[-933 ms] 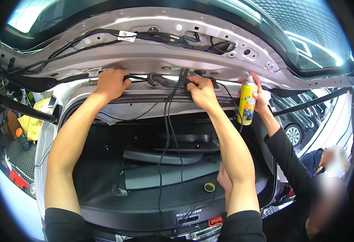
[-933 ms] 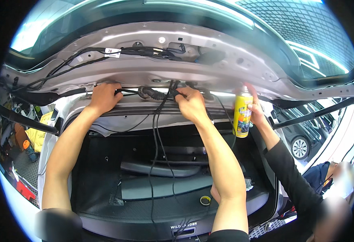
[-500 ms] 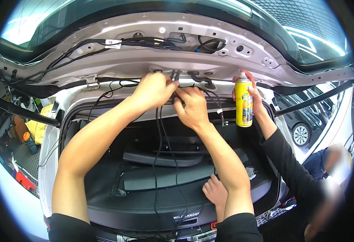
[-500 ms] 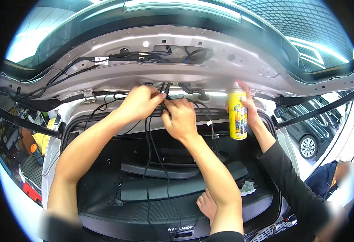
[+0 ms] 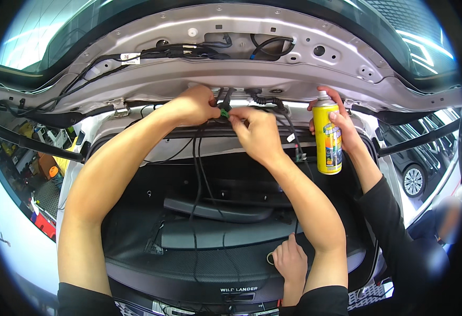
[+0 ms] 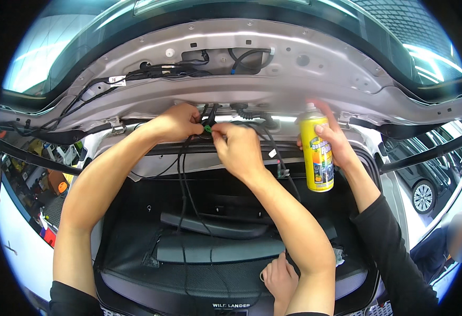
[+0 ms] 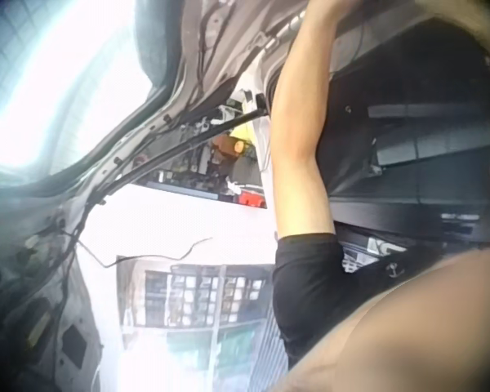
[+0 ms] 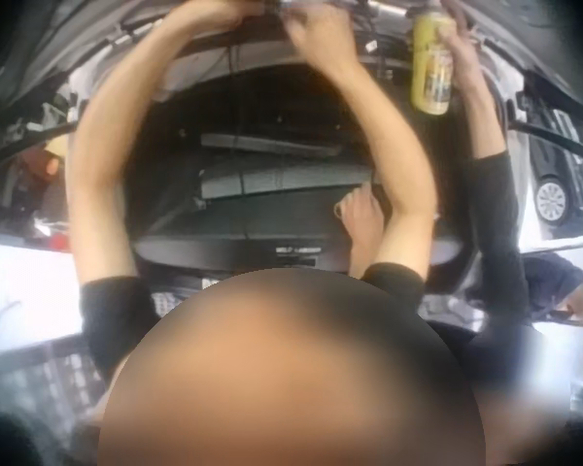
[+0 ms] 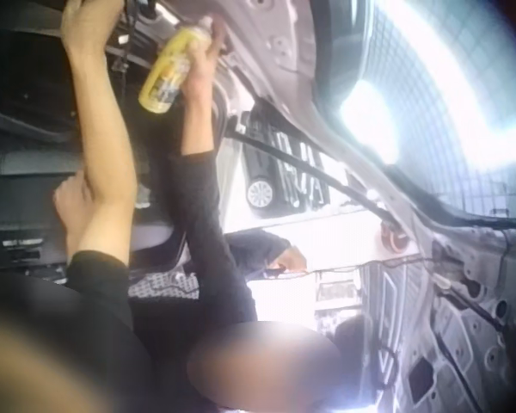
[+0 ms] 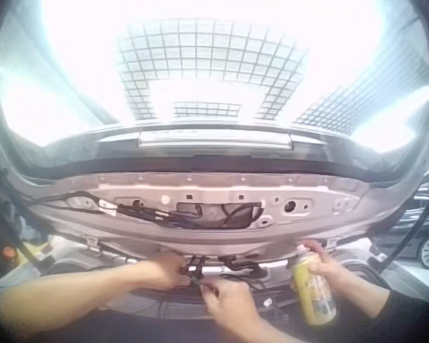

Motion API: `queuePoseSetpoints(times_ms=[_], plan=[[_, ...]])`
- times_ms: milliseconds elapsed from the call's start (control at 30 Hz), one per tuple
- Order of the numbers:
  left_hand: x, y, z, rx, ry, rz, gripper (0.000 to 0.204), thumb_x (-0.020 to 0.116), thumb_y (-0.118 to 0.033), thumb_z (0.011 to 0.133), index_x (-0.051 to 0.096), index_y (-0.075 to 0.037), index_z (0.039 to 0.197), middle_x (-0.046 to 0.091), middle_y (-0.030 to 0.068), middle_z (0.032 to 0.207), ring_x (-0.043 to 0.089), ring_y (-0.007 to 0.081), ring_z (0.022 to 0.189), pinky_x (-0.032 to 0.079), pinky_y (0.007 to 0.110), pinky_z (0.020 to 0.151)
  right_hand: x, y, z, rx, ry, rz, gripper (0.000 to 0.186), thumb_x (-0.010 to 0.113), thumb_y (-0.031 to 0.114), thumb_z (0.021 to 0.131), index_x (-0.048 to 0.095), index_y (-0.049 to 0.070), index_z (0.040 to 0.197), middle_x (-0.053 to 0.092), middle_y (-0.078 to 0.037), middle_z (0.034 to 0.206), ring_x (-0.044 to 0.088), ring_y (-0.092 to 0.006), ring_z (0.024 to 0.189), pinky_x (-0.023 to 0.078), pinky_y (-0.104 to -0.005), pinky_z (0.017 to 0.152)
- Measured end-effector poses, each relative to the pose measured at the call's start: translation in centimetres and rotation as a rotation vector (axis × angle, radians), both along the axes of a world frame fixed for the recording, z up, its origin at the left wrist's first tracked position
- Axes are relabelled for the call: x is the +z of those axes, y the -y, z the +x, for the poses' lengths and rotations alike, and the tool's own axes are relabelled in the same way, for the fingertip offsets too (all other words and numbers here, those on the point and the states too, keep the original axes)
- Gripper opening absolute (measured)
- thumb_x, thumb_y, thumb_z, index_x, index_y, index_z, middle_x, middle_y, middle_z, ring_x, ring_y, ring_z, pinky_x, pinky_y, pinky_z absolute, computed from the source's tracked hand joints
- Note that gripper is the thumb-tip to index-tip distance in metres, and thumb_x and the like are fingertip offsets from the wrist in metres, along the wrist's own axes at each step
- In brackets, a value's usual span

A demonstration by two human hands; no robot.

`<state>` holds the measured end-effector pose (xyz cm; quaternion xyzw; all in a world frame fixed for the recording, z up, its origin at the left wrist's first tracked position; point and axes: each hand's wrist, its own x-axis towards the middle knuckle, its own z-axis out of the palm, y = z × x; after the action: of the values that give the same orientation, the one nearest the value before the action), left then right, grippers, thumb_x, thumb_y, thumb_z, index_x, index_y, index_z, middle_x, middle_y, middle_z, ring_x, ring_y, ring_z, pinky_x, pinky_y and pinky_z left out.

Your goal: The person routes and secures electrical wires along the underside of the open trunk lid, using electrical tape to bundle and attach them. A second person assists by holding a spray can and handing tools. The work continues with taping and positioning wires near the trunk hinge area.

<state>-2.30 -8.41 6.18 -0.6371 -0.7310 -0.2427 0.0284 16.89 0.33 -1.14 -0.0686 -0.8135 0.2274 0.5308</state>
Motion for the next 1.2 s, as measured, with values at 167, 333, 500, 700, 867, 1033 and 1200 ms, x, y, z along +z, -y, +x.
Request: queuePoseSetpoints(times_ms=[167,333,500,700,867,1033,1200], plan=[[2.8,0.0,2.1,0.136,0.015,-0.213,0.03,0.076,-0.023,0.086,0.074,0.006,0.09,0.069,0.0122,0.074,0.066,0.0202,0.071,0.052,0.037,0.067,1.7,-0.9,-1.0,-0.171,0.159,0.218,0.03,0.081,0.017,0.087,0.079,0.003,0.113,0.078,-0.016,0.087,0.076,-0.0348,0.08,0.059,-0.0412,0.076],[2.6,0.5,0.8,0.057,0.243,-0.22,0.025,0.069,-0.019,0.092,0.074,0.005,0.098,0.069,0.0066,0.083,0.063,0.0141,0.077,0.051,0.032,0.072,2.6,-1.9,-1.3,-0.078,0.243,0.282,0.029,0.081,0.016,0.086,0.079,0.002,0.112,0.078,-0.016,0.087,0.076,-0.0351,0.08,0.059,-0.0415,0.076],[1.4,0.4,-0.3,0.028,0.351,-0.191,0.02,0.067,-0.016,0.093,0.075,0.001,0.1,0.068,0.0011,0.087,0.06,0.0093,0.079,0.049,0.028,0.074,3.0,-2.7,-1.0,0.013,0.293,0.263,0.028,0.081,0.016,0.086,0.079,0.002,0.111,0.078,-0.017,0.087,0.076,-0.0354,0.08,0.059,-0.0417,0.076],[-0.5,0.4,-1.3,0.0,0.478,-0.098,0.013,0.067,-0.014,0.09,0.074,-0.004,0.096,0.064,-0.0024,0.083,0.053,0.0081,0.076,0.044,0.025,0.071,2.8,-2.5,-1.2,0.03,0.289,0.264,0.028,0.081,0.015,0.085,0.079,0.002,0.109,0.078,-0.017,0.088,0.076,-0.0357,0.081,0.059,-0.0421,0.077],[-0.6,0.9,-0.6,0.036,0.478,-0.06,0.01,0.066,-0.013,0.089,0.071,-0.005,0.091,0.06,-0.0026,0.079,0.048,0.0084,0.071,0.038,0.028,0.063,2.8,-2.6,-1.3,0.003,0.279,0.249,0.027,0.08,0.015,0.085,0.079,0.002,0.108,0.078,-0.017,0.088,0.076,-0.036,0.081,0.059,-0.0423,0.077],[-1.0,1.4,0.3,0.055,0.376,0.018,0.023,0.07,-0.024,0.088,0.073,-0.001,0.09,0.059,0.004,0.069,0.052,0.0154,0.065,0.042,0.036,0.059,2.3,-2.1,-1.9,-0.053,0.25,0.25,0.026,0.08,0.014,0.084,0.079,0.002,0.107,0.078,-0.018,0.088,0.076,-0.0363,0.082,0.059,-0.0426,0.078],[-0.3,1.7,2.9,0.229,0.206,0.044,0.029,0.074,-0.026,0.084,0.076,0.003,0.088,0.069,0.0125,0.071,0.063,0.0211,0.067,0.05,0.039,0.064,2.3,-2.4,-2.0,-0.075,0.249,0.239,0.026,0.08,0.014,0.084,0.079,0.002,0.106,0.078,-0.018,0.089,0.076,-0.0366,0.082,0.059,-0.0429,0.078]])
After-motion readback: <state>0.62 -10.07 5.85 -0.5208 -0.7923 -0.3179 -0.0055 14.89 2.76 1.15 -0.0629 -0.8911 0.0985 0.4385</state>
